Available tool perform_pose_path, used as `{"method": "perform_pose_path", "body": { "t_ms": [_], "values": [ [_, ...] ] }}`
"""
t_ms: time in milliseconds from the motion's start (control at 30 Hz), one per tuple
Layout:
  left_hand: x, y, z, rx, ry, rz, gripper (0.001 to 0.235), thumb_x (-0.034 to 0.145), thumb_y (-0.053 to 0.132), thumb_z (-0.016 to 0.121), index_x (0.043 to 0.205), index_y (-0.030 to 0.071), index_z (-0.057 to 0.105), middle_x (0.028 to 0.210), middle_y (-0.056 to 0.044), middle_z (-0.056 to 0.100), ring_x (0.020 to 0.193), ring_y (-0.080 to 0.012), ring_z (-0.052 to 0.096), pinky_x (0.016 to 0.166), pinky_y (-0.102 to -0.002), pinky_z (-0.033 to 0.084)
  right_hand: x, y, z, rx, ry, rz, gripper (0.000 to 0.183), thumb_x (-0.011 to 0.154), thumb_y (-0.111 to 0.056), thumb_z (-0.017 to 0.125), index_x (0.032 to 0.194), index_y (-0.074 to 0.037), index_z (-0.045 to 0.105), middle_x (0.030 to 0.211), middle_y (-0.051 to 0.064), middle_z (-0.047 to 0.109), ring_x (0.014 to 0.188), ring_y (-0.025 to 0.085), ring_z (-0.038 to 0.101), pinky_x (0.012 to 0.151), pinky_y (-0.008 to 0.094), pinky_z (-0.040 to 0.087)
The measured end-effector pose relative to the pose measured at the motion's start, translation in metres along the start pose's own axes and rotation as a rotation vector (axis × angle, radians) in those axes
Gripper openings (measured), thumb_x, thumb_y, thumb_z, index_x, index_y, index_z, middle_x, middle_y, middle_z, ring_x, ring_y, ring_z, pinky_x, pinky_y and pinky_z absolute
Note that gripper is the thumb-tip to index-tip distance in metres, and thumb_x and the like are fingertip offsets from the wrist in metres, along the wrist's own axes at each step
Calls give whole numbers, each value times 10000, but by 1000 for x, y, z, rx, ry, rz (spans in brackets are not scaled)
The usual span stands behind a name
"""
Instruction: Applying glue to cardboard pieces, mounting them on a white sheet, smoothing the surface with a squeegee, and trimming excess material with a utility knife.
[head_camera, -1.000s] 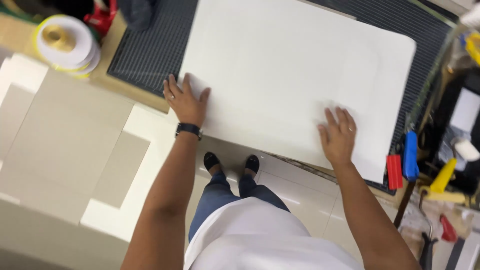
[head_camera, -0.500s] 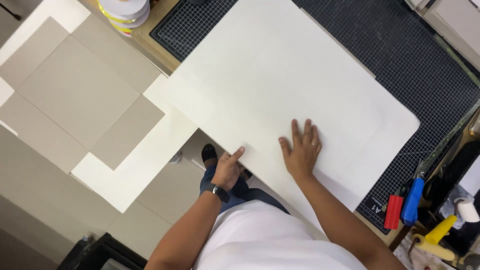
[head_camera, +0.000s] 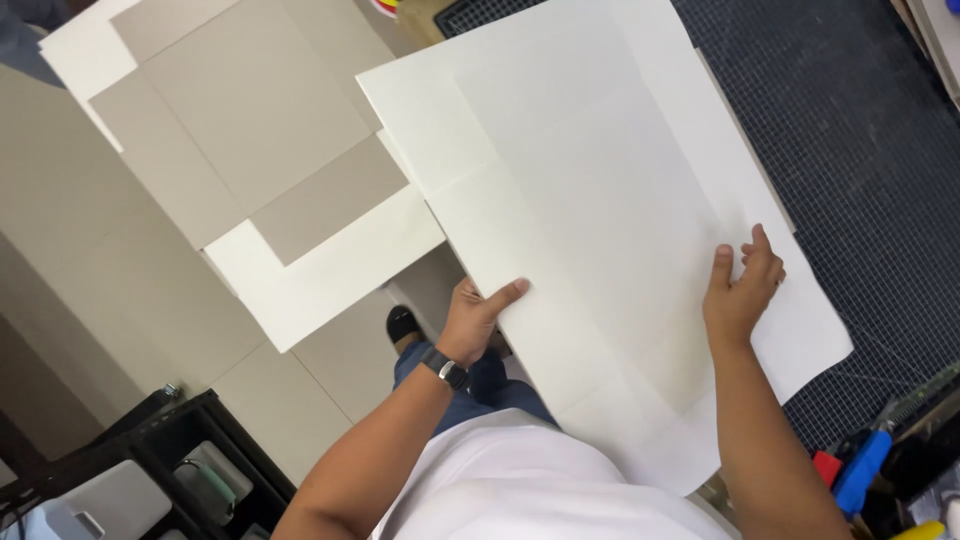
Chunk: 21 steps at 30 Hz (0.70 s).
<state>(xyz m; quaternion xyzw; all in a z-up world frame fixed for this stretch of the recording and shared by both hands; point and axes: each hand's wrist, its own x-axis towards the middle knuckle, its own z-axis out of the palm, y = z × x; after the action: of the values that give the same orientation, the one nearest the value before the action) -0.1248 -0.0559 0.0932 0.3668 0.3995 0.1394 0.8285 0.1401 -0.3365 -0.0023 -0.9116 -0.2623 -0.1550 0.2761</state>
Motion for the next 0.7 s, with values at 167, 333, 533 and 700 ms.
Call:
{"method": "perform_pose_path", "body": {
  "t_ms": [167,333,533,700],
  "values": [
    [7,26,-107,-40,-153,192,303,869,127,788,1162,80,731,1232,-101,749,1127,-220,715,1003,-375,599,-4,-73,18,27,78,6,454,1164,-269,551,1468,67,520,1169,244,504,1093,383,487,901,554,440],
    [25,87,-258,-66,19,140,336,813,94,809,1135,32,735,1179,-141,758,1030,-241,736,917,-397,633,-28,-178,54,65,224,-182,388,1190,-207,528,1405,114,566,1151,234,500,1028,370,508,895,517,474],
    [91,163,-450,-23,248,161,312,836,141,833,1126,84,733,1072,-151,770,915,-270,773,819,-414,657,-77,-309,142,168,131,-308,413,1151,-280,526,1333,84,598,1218,216,545,1121,383,528,1007,523,457],
    [187,175,-546,25,426,226,542,837,302,917,1229,30,659,1090,-172,752,942,-298,757,859,-461,630,-113,-390,226,264,-105,-301,301,1073,-227,622,1324,-63,640,1227,92,620,1173,317,545,1047,453,383]
  ]
}}
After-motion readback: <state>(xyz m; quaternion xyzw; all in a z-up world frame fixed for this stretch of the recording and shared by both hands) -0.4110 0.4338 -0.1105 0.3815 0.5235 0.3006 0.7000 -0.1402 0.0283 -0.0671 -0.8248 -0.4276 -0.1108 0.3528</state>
